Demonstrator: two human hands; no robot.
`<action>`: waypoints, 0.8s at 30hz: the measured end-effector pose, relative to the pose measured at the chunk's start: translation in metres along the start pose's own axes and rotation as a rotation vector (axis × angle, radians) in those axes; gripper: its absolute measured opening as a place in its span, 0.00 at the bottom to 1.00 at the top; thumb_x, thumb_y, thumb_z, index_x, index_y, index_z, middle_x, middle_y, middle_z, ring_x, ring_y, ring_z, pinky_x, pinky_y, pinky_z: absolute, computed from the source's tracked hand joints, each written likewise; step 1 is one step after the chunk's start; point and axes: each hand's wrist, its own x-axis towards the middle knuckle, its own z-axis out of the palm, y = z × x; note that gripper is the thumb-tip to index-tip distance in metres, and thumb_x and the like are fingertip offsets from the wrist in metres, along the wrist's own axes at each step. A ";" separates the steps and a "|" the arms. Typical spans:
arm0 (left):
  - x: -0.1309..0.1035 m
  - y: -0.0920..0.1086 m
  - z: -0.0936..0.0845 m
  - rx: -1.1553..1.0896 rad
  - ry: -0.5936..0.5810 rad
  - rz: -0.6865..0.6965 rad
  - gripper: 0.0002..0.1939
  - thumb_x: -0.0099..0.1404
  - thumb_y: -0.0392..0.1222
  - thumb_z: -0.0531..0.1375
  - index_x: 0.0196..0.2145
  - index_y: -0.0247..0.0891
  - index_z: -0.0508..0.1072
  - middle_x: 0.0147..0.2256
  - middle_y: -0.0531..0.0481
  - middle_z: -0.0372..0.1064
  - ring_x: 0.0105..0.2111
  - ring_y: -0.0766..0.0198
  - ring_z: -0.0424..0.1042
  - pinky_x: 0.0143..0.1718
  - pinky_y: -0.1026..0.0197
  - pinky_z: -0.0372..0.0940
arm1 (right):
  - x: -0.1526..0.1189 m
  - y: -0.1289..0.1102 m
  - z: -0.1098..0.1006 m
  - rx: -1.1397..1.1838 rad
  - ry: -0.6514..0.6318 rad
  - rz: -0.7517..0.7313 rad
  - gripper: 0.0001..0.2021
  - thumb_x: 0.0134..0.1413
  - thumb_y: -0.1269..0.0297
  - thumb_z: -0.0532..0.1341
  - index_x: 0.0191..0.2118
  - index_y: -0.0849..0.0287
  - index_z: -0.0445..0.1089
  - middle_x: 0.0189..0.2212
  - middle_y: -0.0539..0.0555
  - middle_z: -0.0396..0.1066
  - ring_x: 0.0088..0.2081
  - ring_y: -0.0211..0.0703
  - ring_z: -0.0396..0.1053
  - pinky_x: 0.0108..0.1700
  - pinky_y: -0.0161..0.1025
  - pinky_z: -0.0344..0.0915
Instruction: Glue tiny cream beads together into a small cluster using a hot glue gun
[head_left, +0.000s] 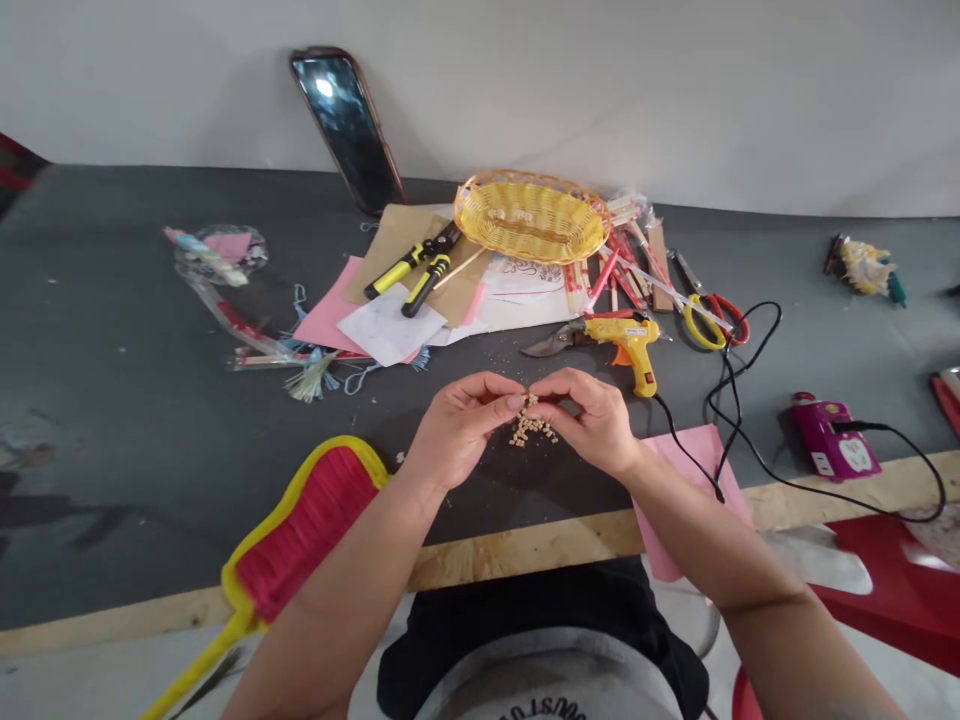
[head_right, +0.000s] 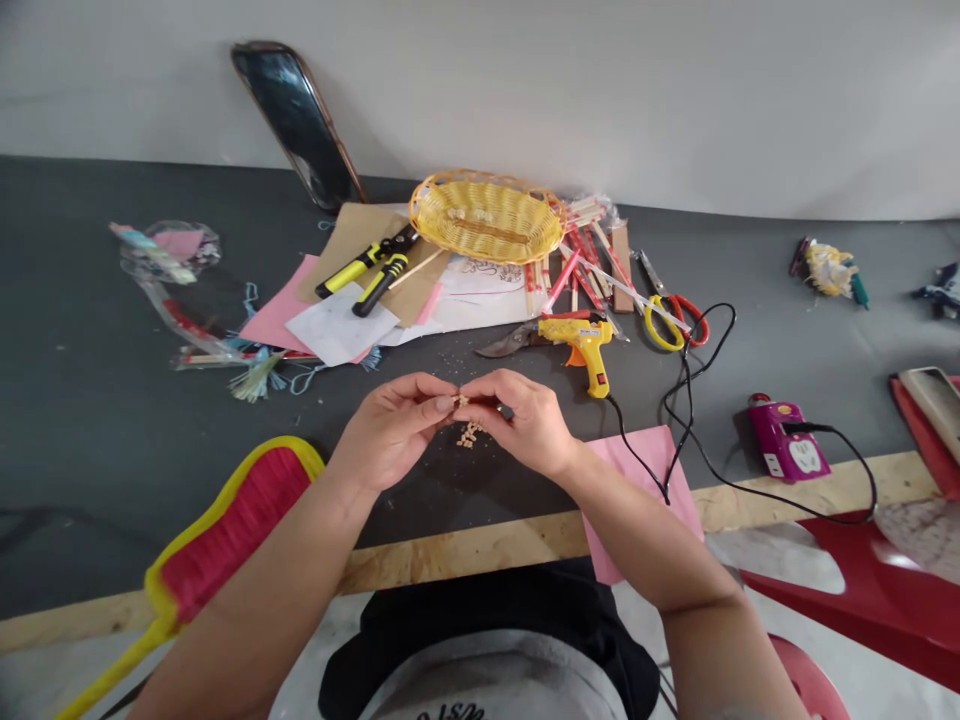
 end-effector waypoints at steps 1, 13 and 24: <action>0.000 0.000 0.000 -0.001 -0.003 -0.003 0.13 0.44 0.42 0.78 0.26 0.37 0.83 0.26 0.50 0.78 0.28 0.68 0.73 0.33 0.66 0.66 | 0.000 0.000 0.000 -0.007 -0.001 -0.007 0.06 0.62 0.59 0.66 0.39 0.54 0.75 0.33 0.51 0.79 0.33 0.39 0.76 0.38 0.35 0.73; 0.000 0.002 0.001 -0.007 -0.030 -0.011 0.14 0.42 0.41 0.79 0.24 0.36 0.80 0.24 0.51 0.76 0.25 0.68 0.72 0.30 0.65 0.67 | 0.000 0.002 -0.001 0.025 -0.002 -0.089 0.04 0.62 0.62 0.66 0.42 0.53 0.76 0.34 0.52 0.79 0.35 0.41 0.76 0.40 0.39 0.75; 0.000 0.002 0.000 -0.077 -0.069 -0.031 0.17 0.42 0.35 0.78 0.31 0.36 0.81 0.26 0.53 0.74 0.27 0.70 0.72 0.30 0.69 0.68 | -0.003 0.002 0.002 0.132 0.003 -0.032 0.07 0.62 0.59 0.66 0.41 0.54 0.77 0.33 0.53 0.78 0.34 0.41 0.75 0.39 0.39 0.73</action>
